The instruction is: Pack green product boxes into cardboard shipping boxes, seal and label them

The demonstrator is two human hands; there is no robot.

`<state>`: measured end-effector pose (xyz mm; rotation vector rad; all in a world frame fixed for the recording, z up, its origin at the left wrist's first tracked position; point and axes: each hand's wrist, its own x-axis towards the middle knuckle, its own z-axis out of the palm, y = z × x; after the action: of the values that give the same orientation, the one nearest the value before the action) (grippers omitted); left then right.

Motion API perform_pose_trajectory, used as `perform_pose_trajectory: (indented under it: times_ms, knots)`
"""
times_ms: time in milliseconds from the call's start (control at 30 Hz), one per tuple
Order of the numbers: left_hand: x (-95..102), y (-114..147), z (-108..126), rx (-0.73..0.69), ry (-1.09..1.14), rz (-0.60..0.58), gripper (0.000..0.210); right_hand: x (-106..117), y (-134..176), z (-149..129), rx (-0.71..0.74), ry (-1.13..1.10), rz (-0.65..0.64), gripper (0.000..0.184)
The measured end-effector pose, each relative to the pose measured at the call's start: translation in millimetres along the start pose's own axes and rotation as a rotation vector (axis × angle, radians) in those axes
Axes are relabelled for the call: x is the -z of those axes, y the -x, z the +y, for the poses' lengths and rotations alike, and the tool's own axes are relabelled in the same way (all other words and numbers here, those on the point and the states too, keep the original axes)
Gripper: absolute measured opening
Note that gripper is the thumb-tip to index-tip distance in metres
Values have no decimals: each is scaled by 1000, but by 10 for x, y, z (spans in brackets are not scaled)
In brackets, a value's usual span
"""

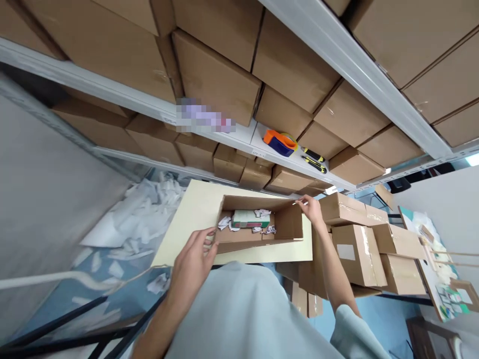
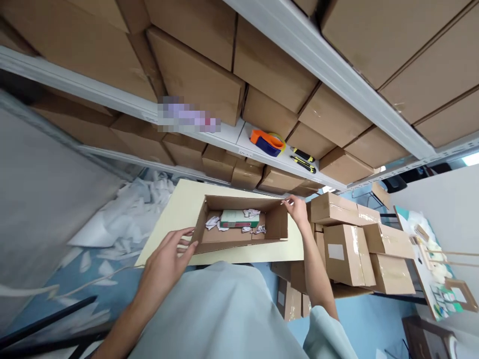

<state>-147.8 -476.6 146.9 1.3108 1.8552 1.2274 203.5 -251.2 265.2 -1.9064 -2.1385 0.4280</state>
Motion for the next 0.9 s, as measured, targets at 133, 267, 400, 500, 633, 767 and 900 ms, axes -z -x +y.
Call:
perform_pose_trajectory:
  times_ms: [133,267,400,500,633,767,900]
  knots:
    - [-7,-8,59,-36,-30,-57,33,-116,-72,-16,-97,-213,-91,34]
    - [-100,-67,82,-67,-62,-135,40,-256,-1,21,-101,-476,-168,45]
    - [-241,-117,20,-66,-110,-307,50,-337,136,119,-126,-618,-235,54]
    - [-279,-161,-74,-20,-186,-407,70,-394,221,190,-153,-643,-300,55]
    - [-308,-298,-121,52,-263,-428,77,-472,239,298,-109,-615,-355,49]
    - [-459,-457,-48,96,-370,-80,97,-512,229,489,81,-416,-273,39]
    - [-640,-554,-77,-16,-390,-6,79,-620,349,670,56,-245,-168,31]
